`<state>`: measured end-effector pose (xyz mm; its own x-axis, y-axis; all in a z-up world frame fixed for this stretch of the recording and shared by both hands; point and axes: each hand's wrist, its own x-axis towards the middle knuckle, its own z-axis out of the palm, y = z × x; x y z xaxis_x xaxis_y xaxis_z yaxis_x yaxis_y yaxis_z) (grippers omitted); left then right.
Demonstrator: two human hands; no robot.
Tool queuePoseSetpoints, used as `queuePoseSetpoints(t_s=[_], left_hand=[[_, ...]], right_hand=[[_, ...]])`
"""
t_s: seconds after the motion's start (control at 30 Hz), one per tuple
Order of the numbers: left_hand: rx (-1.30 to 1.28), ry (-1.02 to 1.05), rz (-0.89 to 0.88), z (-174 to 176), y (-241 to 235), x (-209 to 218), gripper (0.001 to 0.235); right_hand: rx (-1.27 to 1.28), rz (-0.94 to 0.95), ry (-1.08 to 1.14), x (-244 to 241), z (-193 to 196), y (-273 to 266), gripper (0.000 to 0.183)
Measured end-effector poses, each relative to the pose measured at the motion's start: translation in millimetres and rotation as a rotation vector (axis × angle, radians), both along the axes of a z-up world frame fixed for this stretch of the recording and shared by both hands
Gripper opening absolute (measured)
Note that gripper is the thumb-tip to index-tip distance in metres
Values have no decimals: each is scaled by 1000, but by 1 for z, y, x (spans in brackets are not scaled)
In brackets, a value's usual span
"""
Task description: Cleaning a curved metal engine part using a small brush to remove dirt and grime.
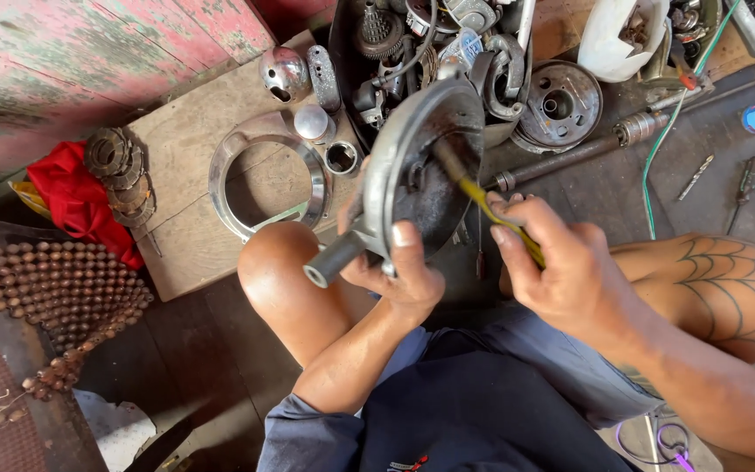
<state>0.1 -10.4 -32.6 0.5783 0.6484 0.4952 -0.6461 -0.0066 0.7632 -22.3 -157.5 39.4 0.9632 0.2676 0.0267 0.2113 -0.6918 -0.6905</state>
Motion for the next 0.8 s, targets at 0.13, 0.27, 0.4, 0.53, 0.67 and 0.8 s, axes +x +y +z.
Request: queuePoseSetpoints(t_s=[0.13, 0.27, 0.4, 0.53, 0.67, 0.8], left_hand=[[62, 133, 115, -10, 2, -6, 45], [-45, 265, 94, -13, 2, -7, 55], [-189, 201, 62, -10, -1, -7, 50], [61, 290, 96, 1, 2, -8, 46], [-203, 157, 119, -10, -4, -4, 40], [-115, 208, 90, -11, -2, -7, 45]], right_hand=[[-3, -17, -61, 2, -1, 0, 7], [-11, 94, -147, 3, 2, 4, 13], [48, 19, -16, 8, 8, -3, 6], [-202, 98, -324, 2, 1, 4, 16], [77, 84, -39, 5, 5, 1, 14], [-238, 91, -331, 1, 1, 2, 21]])
